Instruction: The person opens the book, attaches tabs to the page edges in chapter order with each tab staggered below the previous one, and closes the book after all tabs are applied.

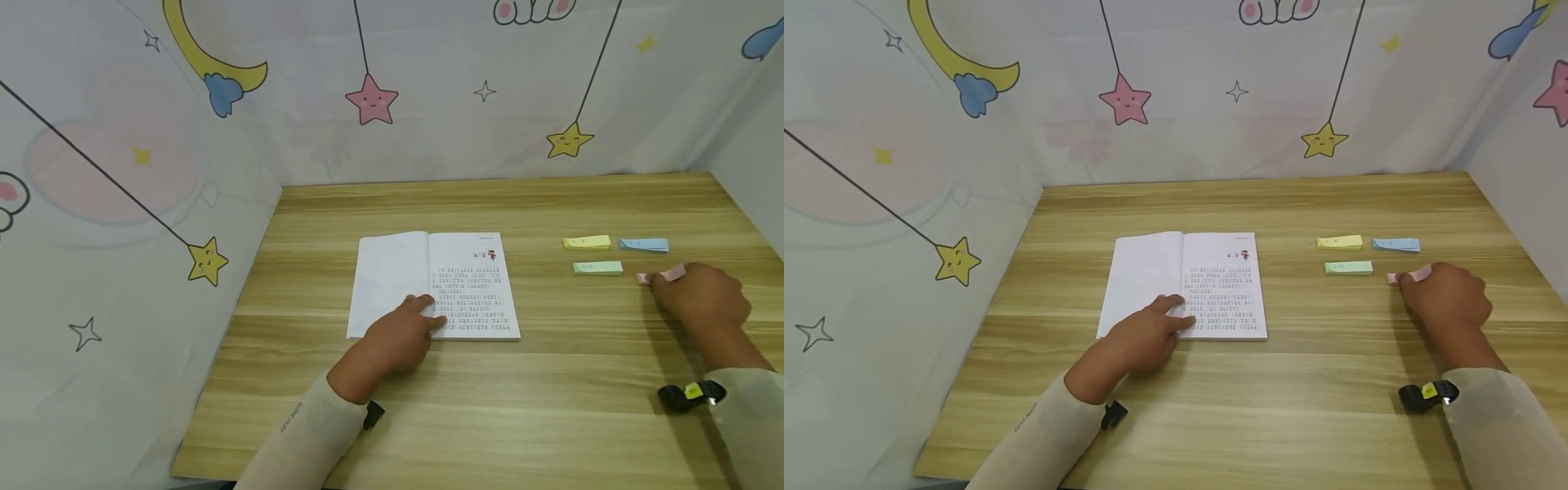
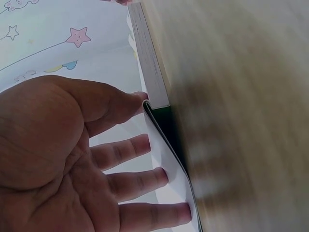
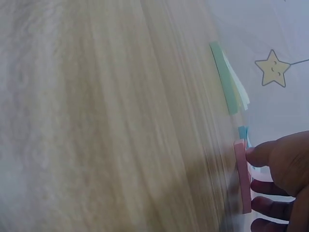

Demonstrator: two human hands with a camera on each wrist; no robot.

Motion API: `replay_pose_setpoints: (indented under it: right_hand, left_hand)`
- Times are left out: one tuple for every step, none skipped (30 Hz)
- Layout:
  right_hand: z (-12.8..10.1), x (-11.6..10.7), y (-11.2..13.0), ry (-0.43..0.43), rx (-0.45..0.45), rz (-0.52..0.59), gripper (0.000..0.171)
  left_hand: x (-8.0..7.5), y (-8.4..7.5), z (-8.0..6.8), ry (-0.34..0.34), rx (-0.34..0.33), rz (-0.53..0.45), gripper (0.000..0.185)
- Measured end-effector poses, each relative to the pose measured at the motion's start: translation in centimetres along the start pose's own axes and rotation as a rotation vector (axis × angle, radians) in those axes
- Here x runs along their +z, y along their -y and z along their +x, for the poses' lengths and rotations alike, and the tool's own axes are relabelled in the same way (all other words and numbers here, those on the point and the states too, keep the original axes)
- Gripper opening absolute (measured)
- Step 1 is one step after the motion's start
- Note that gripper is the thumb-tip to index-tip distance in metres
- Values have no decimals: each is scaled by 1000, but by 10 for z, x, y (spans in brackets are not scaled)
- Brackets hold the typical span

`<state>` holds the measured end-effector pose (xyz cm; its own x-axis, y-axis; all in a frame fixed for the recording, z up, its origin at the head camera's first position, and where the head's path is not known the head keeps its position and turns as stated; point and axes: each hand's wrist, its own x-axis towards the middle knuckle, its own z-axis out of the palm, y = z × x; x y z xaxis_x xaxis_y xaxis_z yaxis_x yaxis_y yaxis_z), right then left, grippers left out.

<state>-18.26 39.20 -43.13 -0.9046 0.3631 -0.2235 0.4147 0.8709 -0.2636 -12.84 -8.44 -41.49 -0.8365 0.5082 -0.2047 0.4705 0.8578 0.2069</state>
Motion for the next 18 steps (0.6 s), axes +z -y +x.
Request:
replay_pose_setpoints:
  right_hand:
    - [0,0,0,4,5,5,77]
    - [-1,0,1,3,10,13,77]
    - [-1,0,1,-3,10,18,76]
    - [0,1,1,-16,7,24,74]
    - [0,2,2,-31,1,31,73]
    - [0,3,2,-49,-11,36,70]
    - [1,5,2,-69,-28,44,68]
    - [1,6,3,-92,-50,54,64]
    - [2,8,4,-110,-74,61,60]
    - [2,9,4,-120,-100,70,57]
    - [2,10,5,-127,-126,74,54]
    - [2,10,5,-128,-151,75,51]
    - [2,10,5,-124,-169,76,50]
    - [2,10,6,-116,-183,73,49]
    - [2,9,7,-103,-189,67,49]
    - [1,8,7,-90,-191,59,50]
    - [1,7,8,-77,-188,50,51]
    - [1,6,9,-64,-184,42,52]
  left_hand:
    - [0,0,0,0,-2,0,38]
    - [0,0,0,0,-3,-1,38]
    - [0,0,0,-1,-4,0,38]
    - [0,0,0,-1,-6,-1,38]
    - [0,0,0,-2,-7,-1,38]
    - [0,-1,0,-2,-7,0,38]
    - [0,-1,0,-4,-7,-1,38]
    - [0,-1,-1,-5,-6,-1,38]
    - [0,-1,-1,-7,-4,0,38]
    - [0,-1,-1,-9,-2,0,38]
    - [0,-1,-1,-12,1,1,38]
    - [1,0,-1,-15,4,1,38]
    - [1,0,-1,-17,5,2,38]
    - [2,0,-1,-17,6,3,38]
    - [2,0,-1,-17,7,5,38]
    - [3,1,-1,-16,7,6,38]
    - [3,1,-1,-16,8,6,38]
    - [3,1,0,-15,7,5,38]
